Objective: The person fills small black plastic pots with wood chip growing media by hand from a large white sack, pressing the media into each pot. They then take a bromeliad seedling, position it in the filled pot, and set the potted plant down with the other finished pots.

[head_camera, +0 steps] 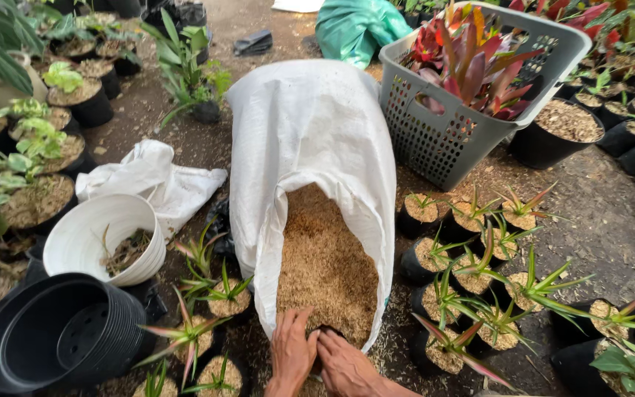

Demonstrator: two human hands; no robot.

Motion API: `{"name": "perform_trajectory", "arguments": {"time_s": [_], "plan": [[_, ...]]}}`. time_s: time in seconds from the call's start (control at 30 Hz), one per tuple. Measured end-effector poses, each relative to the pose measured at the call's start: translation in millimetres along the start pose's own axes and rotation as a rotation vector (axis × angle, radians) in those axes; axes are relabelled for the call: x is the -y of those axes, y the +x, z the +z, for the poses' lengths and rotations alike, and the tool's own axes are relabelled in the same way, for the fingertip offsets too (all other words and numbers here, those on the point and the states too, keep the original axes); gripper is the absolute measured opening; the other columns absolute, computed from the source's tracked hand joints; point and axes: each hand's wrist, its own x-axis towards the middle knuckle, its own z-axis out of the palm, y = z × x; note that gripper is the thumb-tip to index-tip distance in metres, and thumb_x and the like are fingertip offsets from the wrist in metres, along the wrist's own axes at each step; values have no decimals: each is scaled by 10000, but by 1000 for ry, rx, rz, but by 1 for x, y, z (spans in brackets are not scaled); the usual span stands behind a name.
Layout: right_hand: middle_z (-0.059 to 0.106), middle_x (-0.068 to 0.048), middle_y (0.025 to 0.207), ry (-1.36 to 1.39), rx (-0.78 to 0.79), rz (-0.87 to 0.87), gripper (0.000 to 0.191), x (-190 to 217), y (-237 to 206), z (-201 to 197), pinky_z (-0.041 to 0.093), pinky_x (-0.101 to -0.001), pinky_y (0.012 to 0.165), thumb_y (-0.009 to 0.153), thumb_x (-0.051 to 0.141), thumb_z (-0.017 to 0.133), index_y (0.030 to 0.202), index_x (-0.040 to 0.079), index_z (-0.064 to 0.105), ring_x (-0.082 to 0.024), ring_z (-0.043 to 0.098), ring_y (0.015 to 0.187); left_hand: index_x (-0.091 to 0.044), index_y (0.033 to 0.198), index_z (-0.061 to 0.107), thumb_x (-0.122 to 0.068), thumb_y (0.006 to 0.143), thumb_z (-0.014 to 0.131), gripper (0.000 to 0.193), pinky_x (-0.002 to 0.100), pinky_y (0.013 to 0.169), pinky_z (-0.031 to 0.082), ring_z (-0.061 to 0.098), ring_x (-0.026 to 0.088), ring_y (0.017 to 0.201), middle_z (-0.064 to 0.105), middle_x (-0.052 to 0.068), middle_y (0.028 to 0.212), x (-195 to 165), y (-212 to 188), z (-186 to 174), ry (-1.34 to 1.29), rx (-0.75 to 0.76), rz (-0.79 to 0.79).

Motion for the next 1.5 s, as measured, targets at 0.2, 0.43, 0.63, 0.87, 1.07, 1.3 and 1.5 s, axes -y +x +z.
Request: {"name": "perform_trajectory", "arguments": {"time_s": [0.2, 0.43, 0.63, 0.87, 1.07, 1.3, 1.5], "plan": [[498, -353, 1362, 148, 215, 137, 497, 4, -6, -6, 330, -504, 1169, 924, 170, 529, 1283, -172, 494, -472, 443, 1330, -121, 1002, 756, -199, 963, 702, 102, 417, 986, 477, 616, 243, 1049, 687, 51, 1045, -6, 1, 2, 92, 301, -234], [497, -313, 1270, 383, 45, 400, 467, 23, -5, -7, 421, -500, 1073, 869, 54, 431, 1296, -129, 469, -447, 499, 1183, -88, 1176, 750, -94, 742, 789, 436, 498, 927, 445, 578, 339, 1057, 681, 119, 1081, -14, 15, -2, -50, 135, 31], [517, -311, 1174, 386, 170, 573, 365, 12, 1, 8, 510, -520, 946, 925, 89, 425, 1208, -136, 476, -419, 577, 1021, -115, 881, 809, -188, 871, 759, 89, 441, 951, 429, 601, 231, 952, 723, 48, 905, -13, 22, 15, -49, 274, -4], [687, -241, 1011, 652, 389, 716, 264, -5, 12, -12, 614, -464, 763, 931, 63, 388, 1069, -62, 575, -328, 701, 796, -122, 841, 795, -164, 854, 739, 71, 460, 924, 424, 611, 241, 963, 736, 54, 977, -15, 14, 11, -113, 144, -16], [615, -209, 1052, 277, -19, 689, 350, -19, 1, -37, 569, -414, 511, 879, 231, 639, 1111, -15, 550, -272, 607, 634, 35, 1121, 561, -268, 872, 753, 436, 477, 728, 556, 647, 323, 869, 627, 211, 975, -14, -15, -1, -25, 91, -429], [698, -182, 923, 320, 254, 792, 261, -41, -16, -17, 546, -450, 678, 981, 287, 580, 997, 31, 631, -280, 630, 758, -41, 1033, 611, -252, 965, 597, 222, 484, 769, 583, 672, 259, 811, 657, 134, 912, -7, -40, 6, -5, 239, -507], [710, -122, 919, 292, 272, 632, 369, -38, -28, -44, 551, -438, 778, 829, 217, 644, 1163, 72, 581, -306, 692, 848, -50, 945, 670, -238, 931, 708, 192, 575, 1078, 341, 615, 255, 929, 643, 119, 901, -27, -58, 6, 81, -71, 250]]}}
